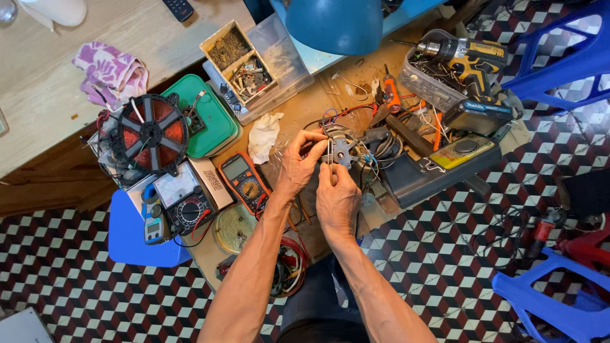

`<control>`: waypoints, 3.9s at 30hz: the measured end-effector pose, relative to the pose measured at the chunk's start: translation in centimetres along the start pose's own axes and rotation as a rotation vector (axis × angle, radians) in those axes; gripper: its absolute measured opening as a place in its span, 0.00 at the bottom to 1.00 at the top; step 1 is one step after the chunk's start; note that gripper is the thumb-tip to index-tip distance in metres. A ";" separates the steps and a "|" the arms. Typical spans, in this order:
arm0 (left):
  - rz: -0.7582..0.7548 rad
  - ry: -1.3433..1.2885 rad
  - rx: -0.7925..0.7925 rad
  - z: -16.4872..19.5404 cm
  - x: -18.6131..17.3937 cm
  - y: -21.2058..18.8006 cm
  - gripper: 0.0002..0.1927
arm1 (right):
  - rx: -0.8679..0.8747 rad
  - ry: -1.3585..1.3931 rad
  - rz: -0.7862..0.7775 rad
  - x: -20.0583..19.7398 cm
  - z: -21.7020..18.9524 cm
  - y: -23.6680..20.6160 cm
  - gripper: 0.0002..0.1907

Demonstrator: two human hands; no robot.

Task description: The person works on an electric motor at a cluttered workbench, disassembling and repositioning its components by hand, using a screwdriver on the motor parts, and probing or testing the motor with a handheld tester and meter leads. They reposition the motor repeatedly while working on its wiring and brushes.

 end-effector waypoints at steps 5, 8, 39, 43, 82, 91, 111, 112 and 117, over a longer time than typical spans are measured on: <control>0.025 -0.006 0.013 -2.0 0.8 -0.2 0.08 | -0.064 0.049 0.006 -0.2 1.6 -0.4 0.14; 0.049 -0.004 0.006 -2.9 0.9 -0.6 0.07 | -0.064 0.091 0.017 -0.1 2.0 -0.6 0.13; -0.053 0.106 0.033 -1.2 -2.2 -1.4 0.07 | -0.089 -0.071 0.176 0.6 -1.5 -4.0 0.13; -0.056 0.164 0.073 -1.7 -1.6 -1.7 0.08 | -0.096 -0.042 0.169 -0.1 -0.5 -3.9 0.12; -0.039 -0.062 -0.005 -3.2 -3.4 0.1 0.08 | -0.022 -0.075 0.126 2.2 -3.0 -3.9 0.16; -0.013 -0.012 -0.067 -1.4 -4.4 0.1 0.09 | 0.087 -0.082 0.091 3.0 -5.4 -3.1 0.17; 0.030 0.049 -0.060 0.0 -5.3 0.5 0.10 | -0.022 -0.055 0.043 3.6 -4.3 -1.6 0.15; 0.033 0.052 -0.061 0.0 -5.3 0.5 0.10 | 0.037 0.010 0.010 3.6 -3.9 -1.6 0.15; 0.015 0.037 -0.070 0.2 -5.2 0.5 0.11 | 0.140 0.193 -0.072 3.4 -2.6 -1.1 0.14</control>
Point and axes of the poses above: each hand's wrist, its own y-axis towards the middle knuckle, its own x-axis out of the palm, z = x × y, the point moved 4 cm from there along y, towards the middle knuckle, and after that the axes turned 8 degrees about -x, right-handed, at the moved point
